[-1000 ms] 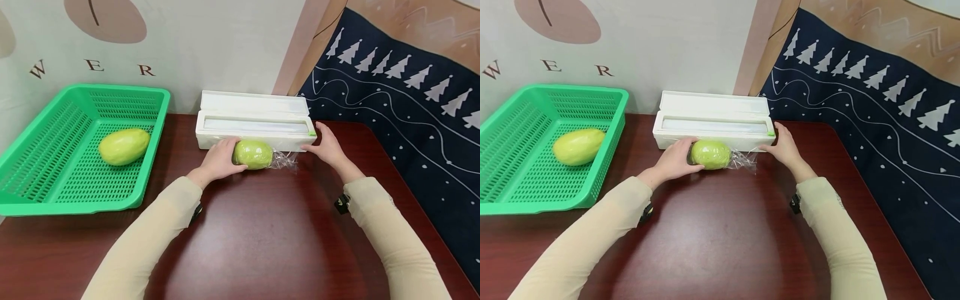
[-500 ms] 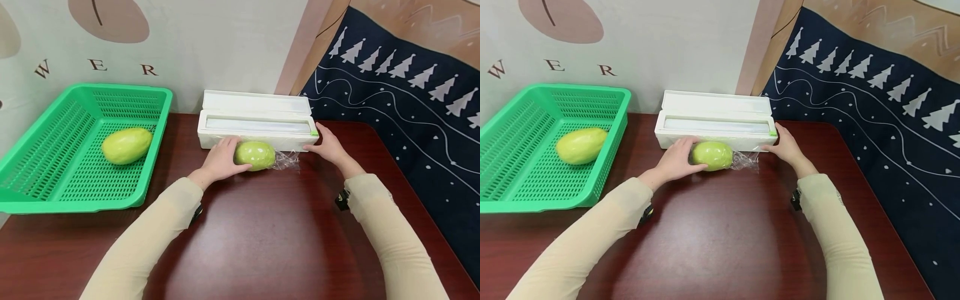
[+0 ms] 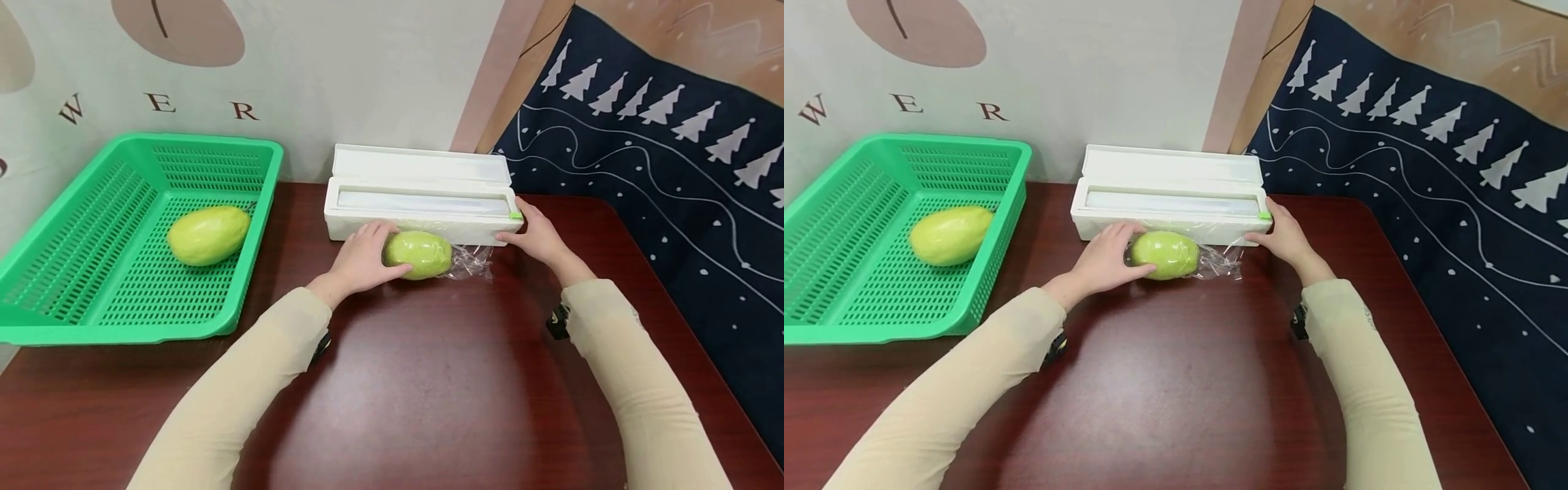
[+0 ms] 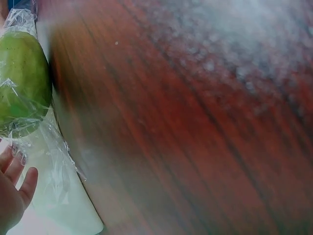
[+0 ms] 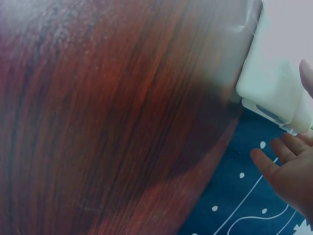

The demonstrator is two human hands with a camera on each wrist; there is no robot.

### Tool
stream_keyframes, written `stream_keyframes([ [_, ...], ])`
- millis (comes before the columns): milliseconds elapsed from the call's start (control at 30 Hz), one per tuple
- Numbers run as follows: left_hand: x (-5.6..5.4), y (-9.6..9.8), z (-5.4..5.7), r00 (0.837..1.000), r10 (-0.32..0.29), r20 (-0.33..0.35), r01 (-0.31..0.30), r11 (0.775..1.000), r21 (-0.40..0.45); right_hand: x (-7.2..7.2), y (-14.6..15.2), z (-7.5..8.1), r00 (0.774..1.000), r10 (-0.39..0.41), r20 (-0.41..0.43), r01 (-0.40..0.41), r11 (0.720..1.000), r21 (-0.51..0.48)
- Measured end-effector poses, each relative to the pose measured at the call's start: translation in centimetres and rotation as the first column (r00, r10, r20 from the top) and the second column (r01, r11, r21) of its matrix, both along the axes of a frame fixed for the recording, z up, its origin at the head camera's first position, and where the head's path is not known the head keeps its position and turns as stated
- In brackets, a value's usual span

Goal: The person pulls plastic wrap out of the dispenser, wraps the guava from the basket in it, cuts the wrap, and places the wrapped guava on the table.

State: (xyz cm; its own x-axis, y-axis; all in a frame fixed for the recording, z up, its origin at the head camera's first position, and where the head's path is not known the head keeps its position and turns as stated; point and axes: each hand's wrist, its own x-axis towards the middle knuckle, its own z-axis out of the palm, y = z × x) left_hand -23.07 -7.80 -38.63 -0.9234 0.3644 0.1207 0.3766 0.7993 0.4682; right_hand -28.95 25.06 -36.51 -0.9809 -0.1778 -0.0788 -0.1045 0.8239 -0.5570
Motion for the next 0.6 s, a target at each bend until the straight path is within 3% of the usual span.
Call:
stream_keyframes([
  [600, 0.31, -0.03, -0.19, 0.998, -0.026, -0.065, 0.025, 1.0, -0.012, -0.08, -0.11, -0.14, 0.999, -0.005, -0.037, 0.005, 1.0, 0.0],
])
